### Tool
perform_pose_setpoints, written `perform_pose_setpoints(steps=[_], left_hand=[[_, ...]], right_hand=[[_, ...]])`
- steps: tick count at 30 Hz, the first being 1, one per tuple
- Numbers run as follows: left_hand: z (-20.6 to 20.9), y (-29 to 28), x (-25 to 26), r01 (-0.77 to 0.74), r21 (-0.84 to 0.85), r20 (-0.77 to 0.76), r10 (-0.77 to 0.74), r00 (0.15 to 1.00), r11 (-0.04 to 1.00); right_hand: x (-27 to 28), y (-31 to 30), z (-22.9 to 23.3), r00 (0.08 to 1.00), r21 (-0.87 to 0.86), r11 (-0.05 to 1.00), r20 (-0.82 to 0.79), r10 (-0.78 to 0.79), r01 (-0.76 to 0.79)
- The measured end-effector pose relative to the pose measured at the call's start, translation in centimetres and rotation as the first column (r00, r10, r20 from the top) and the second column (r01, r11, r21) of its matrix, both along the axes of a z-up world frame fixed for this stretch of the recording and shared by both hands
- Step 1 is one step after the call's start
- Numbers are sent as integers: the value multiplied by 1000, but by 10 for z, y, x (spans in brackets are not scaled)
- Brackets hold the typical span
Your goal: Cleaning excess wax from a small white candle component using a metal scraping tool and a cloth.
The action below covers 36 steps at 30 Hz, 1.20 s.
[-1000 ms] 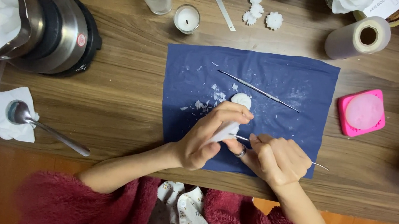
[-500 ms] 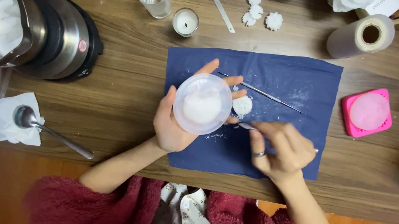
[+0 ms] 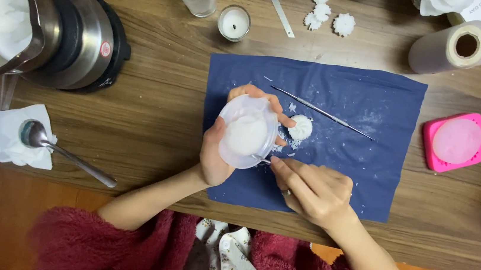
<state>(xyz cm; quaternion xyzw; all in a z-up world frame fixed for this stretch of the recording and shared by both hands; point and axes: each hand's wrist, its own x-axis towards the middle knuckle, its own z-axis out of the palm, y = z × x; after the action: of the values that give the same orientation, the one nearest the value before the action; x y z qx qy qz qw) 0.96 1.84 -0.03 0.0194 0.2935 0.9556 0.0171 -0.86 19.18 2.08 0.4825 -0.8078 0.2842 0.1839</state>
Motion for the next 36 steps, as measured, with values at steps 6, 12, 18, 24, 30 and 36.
perform_pose_setpoints(steps=[6, 12, 18, 24, 30, 36], left_hand=[[-26, 11, 2, -86, -194, -115, 64, 991, 977], [-14, 5, 5, -155, -567, -365, -78, 928, 809], [-23, 12, 5, -501, -738, -632, -204, 748, 452], [-21, 18, 6, -501, -741, -653, -308, 692, 447], [-14, 17, 7, -359, -791, -554, -332, 763, 496], [14, 5, 5, -1, -818, -222, -313, 923, 576]], right_hand=[[4, 14, -15, 995, -60, 997, 93, -40, 45], [-2, 8, 5, 791, -259, 924, 607, -72, 283], [-5, 22, -14, 515, -304, 939, 838, 183, 161], [-4, 22, -4, 451, -298, 949, 864, 221, 106], [-14, 5, 37, 464, -225, 974, 863, 201, -3], [-13, 9, 16, 529, -187, 982, 834, 154, 8]])
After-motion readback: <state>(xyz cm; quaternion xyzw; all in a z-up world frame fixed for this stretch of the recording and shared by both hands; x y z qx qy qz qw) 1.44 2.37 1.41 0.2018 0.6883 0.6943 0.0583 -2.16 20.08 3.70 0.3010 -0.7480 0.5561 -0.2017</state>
